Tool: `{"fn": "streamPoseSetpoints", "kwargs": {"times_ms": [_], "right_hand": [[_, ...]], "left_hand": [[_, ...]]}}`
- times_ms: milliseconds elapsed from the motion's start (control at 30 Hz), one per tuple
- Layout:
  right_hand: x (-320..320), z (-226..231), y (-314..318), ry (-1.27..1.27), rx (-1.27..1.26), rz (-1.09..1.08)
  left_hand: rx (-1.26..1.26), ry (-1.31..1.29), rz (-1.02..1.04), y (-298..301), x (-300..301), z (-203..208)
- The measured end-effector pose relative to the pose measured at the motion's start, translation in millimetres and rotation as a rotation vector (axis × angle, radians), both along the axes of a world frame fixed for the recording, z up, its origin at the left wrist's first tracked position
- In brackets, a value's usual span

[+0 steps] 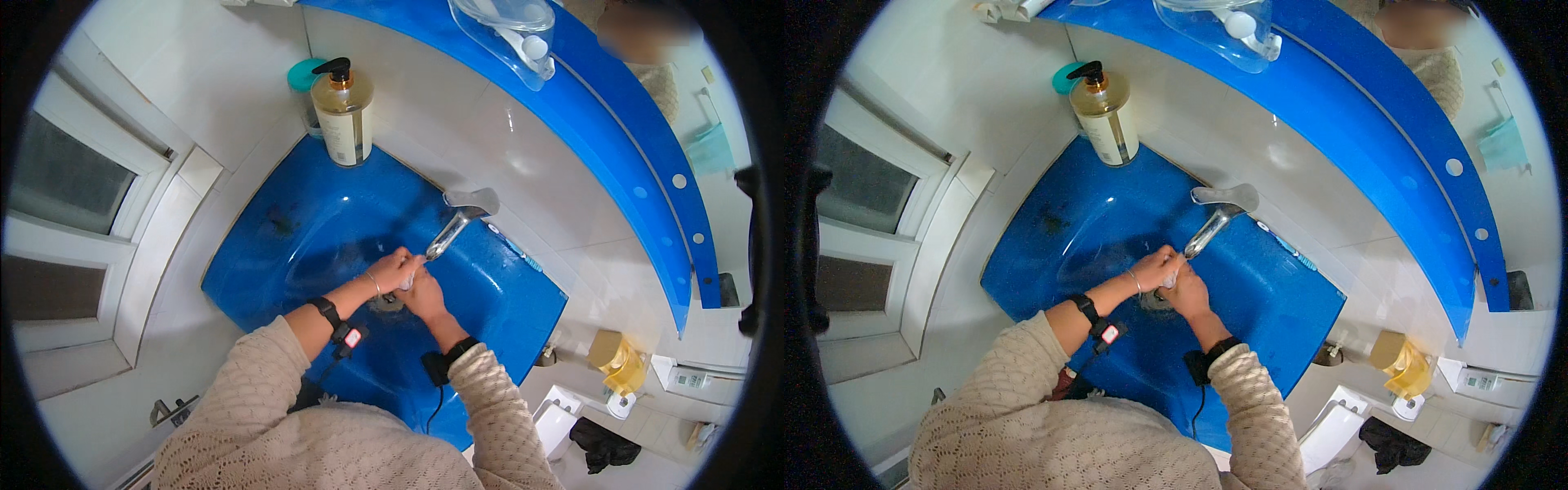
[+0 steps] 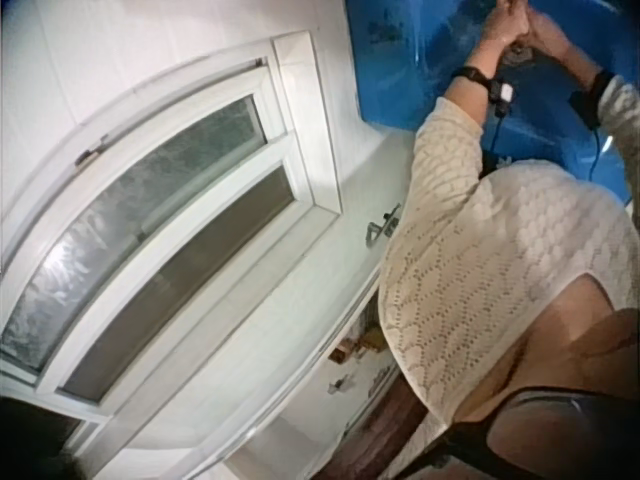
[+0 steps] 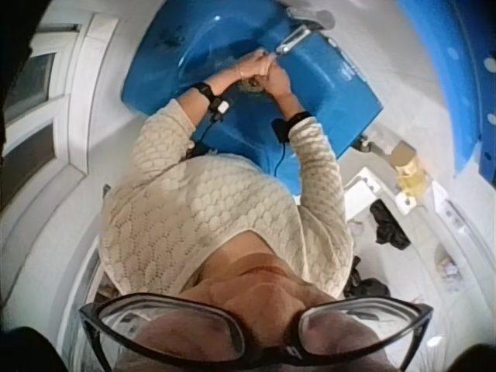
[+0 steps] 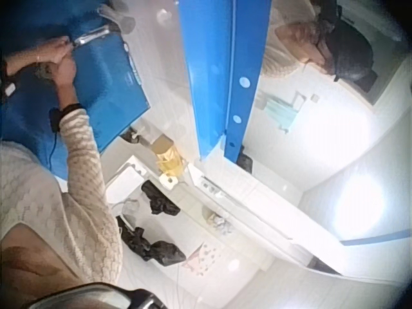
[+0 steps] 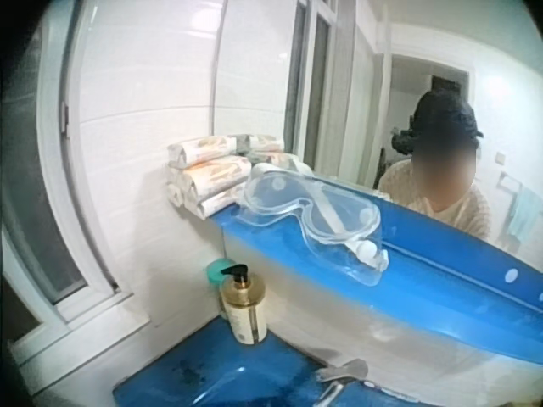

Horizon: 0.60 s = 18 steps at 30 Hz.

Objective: The person wipes a wooden headboard with a cloth, then moves to the bathroom to rinse the cloth at a blue sink. After returning to the bedroom, the person wipes a white clothes drying rack and a blue plastic stool.

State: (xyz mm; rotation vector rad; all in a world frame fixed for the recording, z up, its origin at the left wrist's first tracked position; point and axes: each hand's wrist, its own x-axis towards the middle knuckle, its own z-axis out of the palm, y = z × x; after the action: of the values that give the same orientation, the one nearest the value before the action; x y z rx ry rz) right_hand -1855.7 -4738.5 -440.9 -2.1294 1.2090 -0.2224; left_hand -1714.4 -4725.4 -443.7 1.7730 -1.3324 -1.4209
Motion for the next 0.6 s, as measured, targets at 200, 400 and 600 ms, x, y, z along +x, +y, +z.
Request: {"fn": "streamPoseSetpoints", "kwargs": {"times_ms": [200,400,600], "right_hand": [[-14.5,11.2,-20.3,-0.665,0.745,-0.32],[-13.7,4.7,-15.7,-0.766,0.827,-0.39],[-0.1,33.8,-2.4,-0.702,0.496,-0.269]], "left_hand": [[-0.166,0.418,0.264,18.8,34.5,-20.0],[-0.225,0.358,0.363,24.1,42.9,3.1],[-0.177,0.413,0.198,18.3,35.7,43.5]]}}
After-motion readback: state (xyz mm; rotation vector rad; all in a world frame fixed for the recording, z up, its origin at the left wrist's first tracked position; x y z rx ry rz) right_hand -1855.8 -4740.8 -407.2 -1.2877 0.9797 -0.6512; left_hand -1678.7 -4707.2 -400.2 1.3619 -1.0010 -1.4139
